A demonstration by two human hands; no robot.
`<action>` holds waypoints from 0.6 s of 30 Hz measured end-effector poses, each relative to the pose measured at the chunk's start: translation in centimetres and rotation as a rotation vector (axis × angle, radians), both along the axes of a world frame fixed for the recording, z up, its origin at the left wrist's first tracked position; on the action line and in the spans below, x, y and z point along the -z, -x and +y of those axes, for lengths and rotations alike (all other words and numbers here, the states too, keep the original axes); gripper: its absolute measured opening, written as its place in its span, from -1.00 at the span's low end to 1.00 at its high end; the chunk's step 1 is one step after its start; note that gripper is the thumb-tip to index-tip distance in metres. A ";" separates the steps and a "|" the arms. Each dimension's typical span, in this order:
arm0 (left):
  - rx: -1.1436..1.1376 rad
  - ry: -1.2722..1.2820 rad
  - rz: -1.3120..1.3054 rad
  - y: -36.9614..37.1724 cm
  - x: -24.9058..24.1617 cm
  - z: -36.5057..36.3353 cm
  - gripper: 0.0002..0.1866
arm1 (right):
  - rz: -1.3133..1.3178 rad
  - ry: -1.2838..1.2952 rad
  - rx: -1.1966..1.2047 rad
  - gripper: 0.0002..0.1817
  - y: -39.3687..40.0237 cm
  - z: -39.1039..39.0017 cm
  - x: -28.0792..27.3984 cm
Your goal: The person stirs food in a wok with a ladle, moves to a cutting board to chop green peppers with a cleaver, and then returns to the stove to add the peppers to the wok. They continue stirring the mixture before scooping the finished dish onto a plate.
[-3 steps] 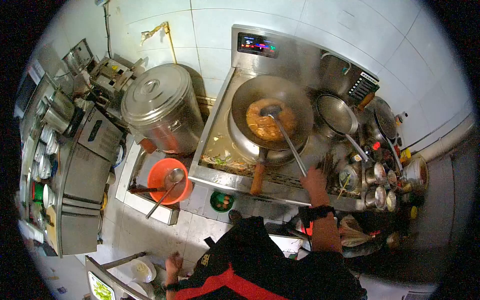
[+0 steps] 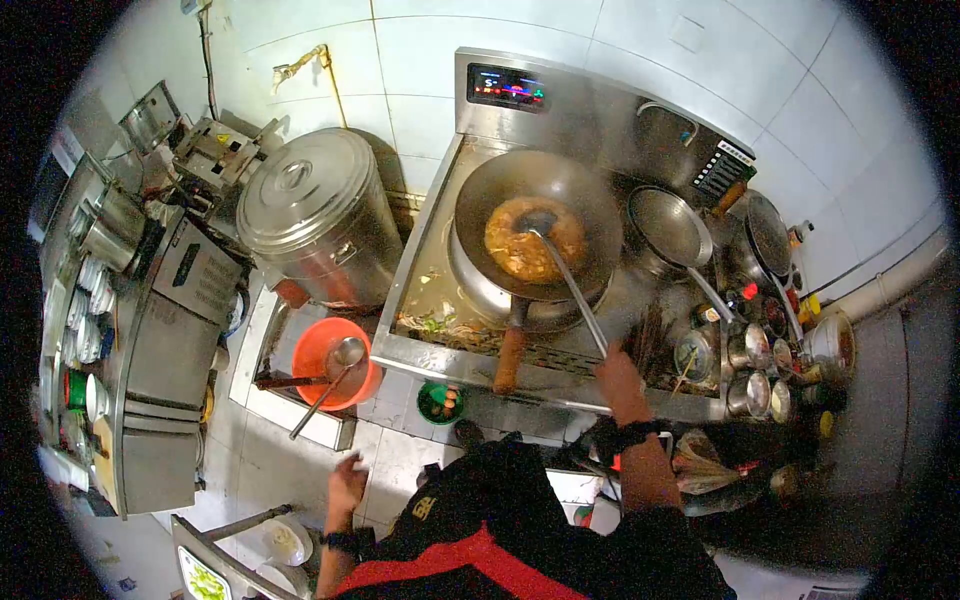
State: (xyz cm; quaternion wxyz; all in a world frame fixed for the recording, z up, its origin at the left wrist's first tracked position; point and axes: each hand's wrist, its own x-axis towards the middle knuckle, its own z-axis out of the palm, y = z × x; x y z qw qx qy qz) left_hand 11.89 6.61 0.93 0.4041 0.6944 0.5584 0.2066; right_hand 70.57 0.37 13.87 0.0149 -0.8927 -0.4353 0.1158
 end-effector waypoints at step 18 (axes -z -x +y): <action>0.162 0.806 -0.581 -27.5 -13.7 5.7 -0.71 | 1.125 -0.467 0.347 -0.35 10.0 5.7 -1.5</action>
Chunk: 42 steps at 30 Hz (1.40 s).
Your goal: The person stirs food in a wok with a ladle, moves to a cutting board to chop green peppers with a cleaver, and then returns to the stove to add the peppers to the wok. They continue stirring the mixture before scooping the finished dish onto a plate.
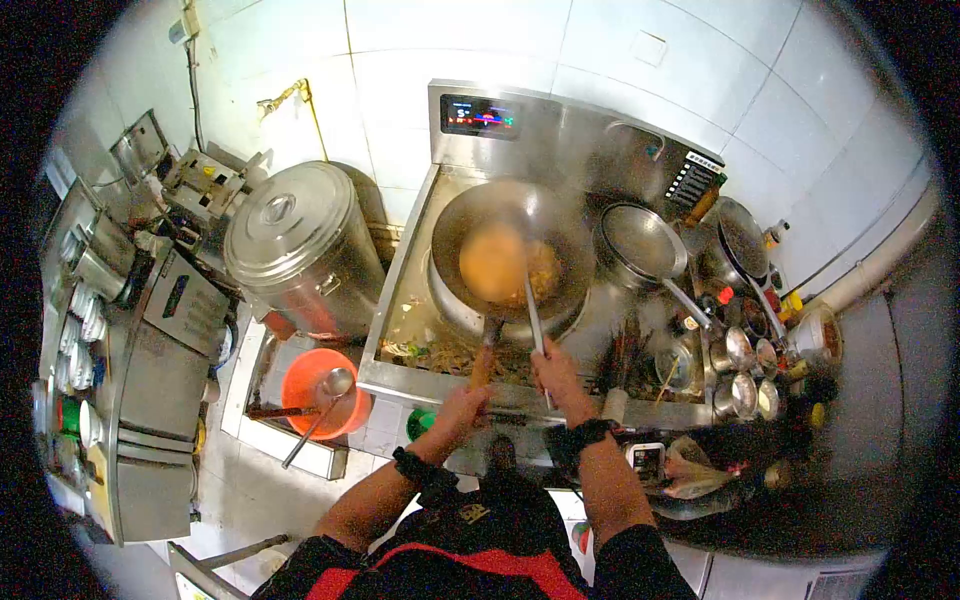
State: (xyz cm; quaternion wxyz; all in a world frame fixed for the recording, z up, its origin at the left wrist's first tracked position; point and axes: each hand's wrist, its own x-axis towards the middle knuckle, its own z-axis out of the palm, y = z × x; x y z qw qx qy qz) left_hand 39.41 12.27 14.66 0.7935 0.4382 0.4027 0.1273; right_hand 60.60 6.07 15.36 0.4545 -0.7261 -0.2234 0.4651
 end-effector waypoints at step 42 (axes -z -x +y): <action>-0.295 -1.458 0.067 8.4 -19.4 6.4 -0.60 | -0.976 0.160 -0.430 -0.35 -3.5 -11.6 -0.6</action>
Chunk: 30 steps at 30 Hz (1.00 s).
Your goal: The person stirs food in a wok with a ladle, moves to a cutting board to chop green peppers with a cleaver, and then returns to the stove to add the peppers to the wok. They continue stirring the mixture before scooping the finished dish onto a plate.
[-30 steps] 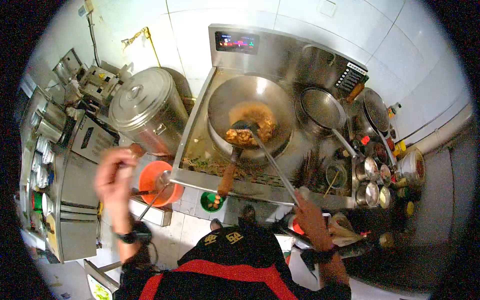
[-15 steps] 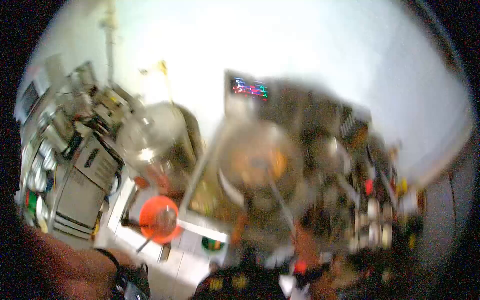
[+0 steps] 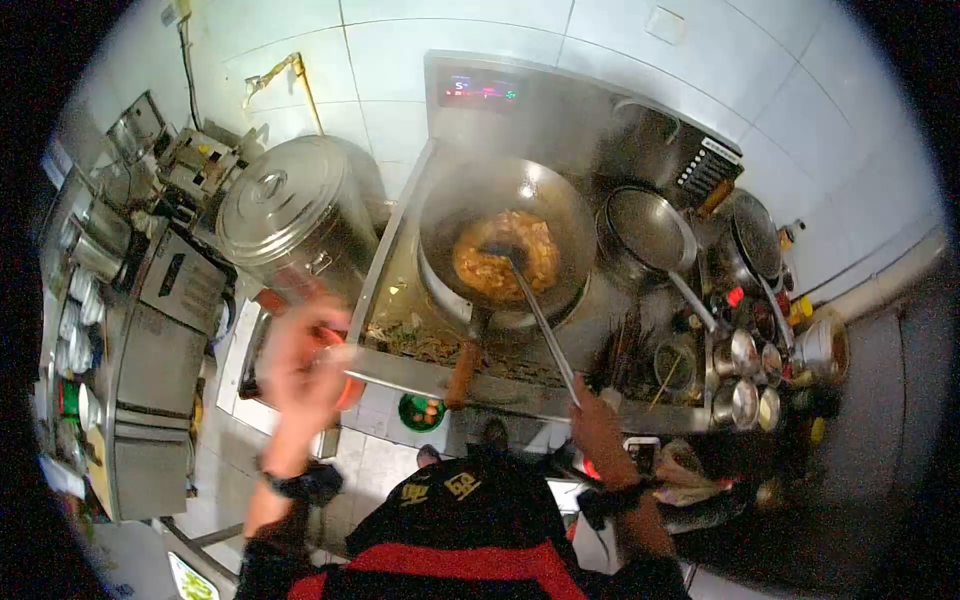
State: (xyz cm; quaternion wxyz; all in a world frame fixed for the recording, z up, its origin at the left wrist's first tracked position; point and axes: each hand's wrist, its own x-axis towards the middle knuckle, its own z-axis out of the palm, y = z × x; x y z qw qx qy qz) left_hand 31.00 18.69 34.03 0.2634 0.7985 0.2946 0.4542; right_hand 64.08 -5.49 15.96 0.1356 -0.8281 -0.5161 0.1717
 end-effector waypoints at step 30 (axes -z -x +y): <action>0.247 1.517 -0.100 -8.0 17.5 -5.7 -0.79 | 0.669 0.010 0.242 -0.34 2.0 -4.0 -8.8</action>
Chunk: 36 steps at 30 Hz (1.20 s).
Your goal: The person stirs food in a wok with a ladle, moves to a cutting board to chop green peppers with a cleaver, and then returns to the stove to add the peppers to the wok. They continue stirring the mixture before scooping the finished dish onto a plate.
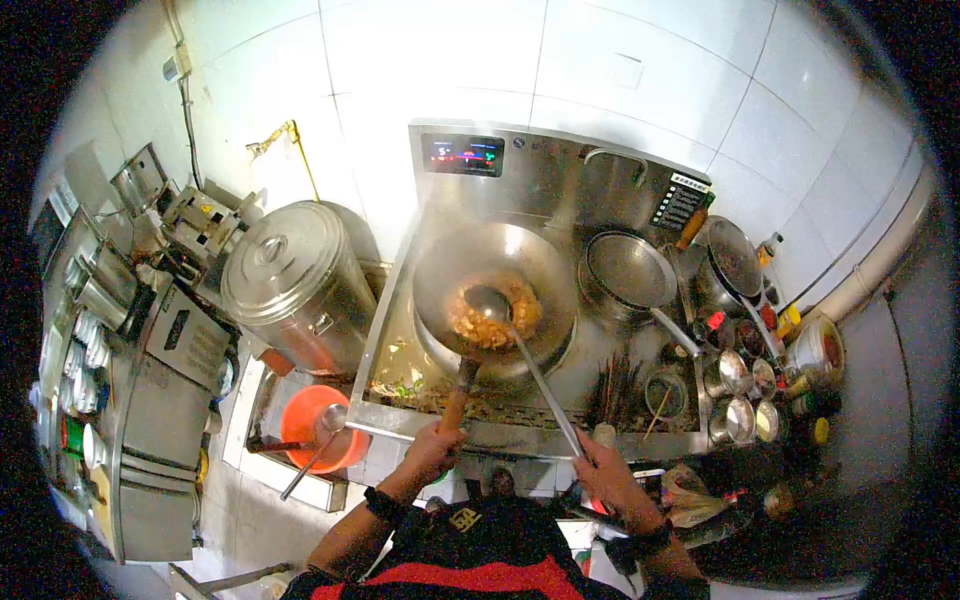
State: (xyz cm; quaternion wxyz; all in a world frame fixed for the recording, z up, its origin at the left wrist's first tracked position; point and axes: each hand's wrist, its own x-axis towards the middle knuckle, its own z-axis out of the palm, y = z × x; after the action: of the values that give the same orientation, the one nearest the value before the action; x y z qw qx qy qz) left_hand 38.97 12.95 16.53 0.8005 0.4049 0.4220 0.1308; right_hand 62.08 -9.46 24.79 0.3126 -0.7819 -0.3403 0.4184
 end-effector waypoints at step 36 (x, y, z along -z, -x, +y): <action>0.087 -0.270 0.171 -1.2 0.4 -0.9 -0.69 | -0.475 0.157 -0.079 -0.36 -1.7 6.2 5.1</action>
State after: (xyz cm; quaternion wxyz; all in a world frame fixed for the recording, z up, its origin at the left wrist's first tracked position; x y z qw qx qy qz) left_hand 40.22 12.09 16.12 0.7048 0.5365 0.4493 0.1165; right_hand 63.77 -3.25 19.72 0.1457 -0.8662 -0.4011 0.2599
